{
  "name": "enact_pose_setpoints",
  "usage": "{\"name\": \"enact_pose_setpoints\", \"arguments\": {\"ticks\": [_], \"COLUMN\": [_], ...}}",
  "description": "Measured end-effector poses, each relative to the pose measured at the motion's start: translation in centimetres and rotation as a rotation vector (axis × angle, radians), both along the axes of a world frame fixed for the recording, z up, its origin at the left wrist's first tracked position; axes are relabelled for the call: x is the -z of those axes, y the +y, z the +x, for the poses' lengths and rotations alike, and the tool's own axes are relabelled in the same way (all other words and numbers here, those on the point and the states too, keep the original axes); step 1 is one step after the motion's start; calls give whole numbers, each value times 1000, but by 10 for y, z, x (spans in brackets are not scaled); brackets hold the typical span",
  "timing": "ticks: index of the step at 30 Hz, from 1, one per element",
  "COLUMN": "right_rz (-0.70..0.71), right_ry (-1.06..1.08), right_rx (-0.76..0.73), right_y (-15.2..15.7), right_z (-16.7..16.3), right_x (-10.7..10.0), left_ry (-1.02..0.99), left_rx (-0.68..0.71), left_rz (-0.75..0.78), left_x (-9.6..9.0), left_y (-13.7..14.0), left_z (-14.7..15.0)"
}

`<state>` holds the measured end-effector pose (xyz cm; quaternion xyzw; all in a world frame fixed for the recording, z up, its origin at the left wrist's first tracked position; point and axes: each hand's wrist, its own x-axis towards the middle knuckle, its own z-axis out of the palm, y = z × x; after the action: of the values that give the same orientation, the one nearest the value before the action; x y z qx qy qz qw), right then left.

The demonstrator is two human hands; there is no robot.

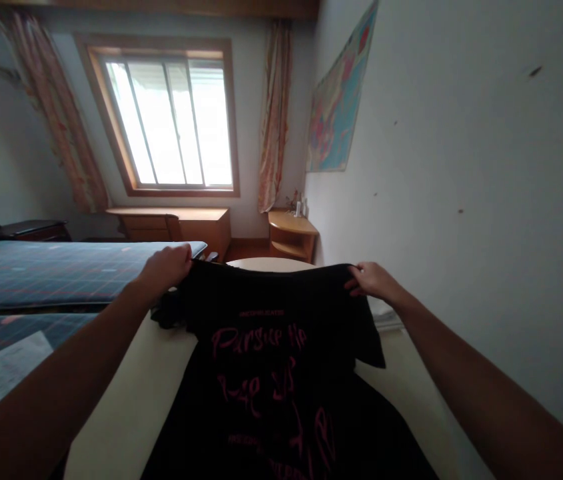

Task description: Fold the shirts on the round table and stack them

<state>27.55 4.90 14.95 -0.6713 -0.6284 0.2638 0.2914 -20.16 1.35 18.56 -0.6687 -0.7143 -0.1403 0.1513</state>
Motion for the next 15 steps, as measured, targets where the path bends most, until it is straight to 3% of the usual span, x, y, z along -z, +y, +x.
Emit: {"name": "enact_pose_setpoints", "arguments": {"ticks": [3,6,9,15], "right_rz": [297,531,464,193], "right_ry": [144,97,-64,-536], "right_rx": [-14,-145,-243,-434], "right_y": [22,37,40,8], "right_z": [-13,-26,-42,-77], "right_x": [-10,-6,16,80], "left_ry": [-185,-352,-340,-182], "left_rx": [-78,0,97,225], "left_rz": [262,266,87,46], "left_x": [-19,-14,17,95], "left_y": [31,61,74,47], "left_z": [5,13,33,72]}}
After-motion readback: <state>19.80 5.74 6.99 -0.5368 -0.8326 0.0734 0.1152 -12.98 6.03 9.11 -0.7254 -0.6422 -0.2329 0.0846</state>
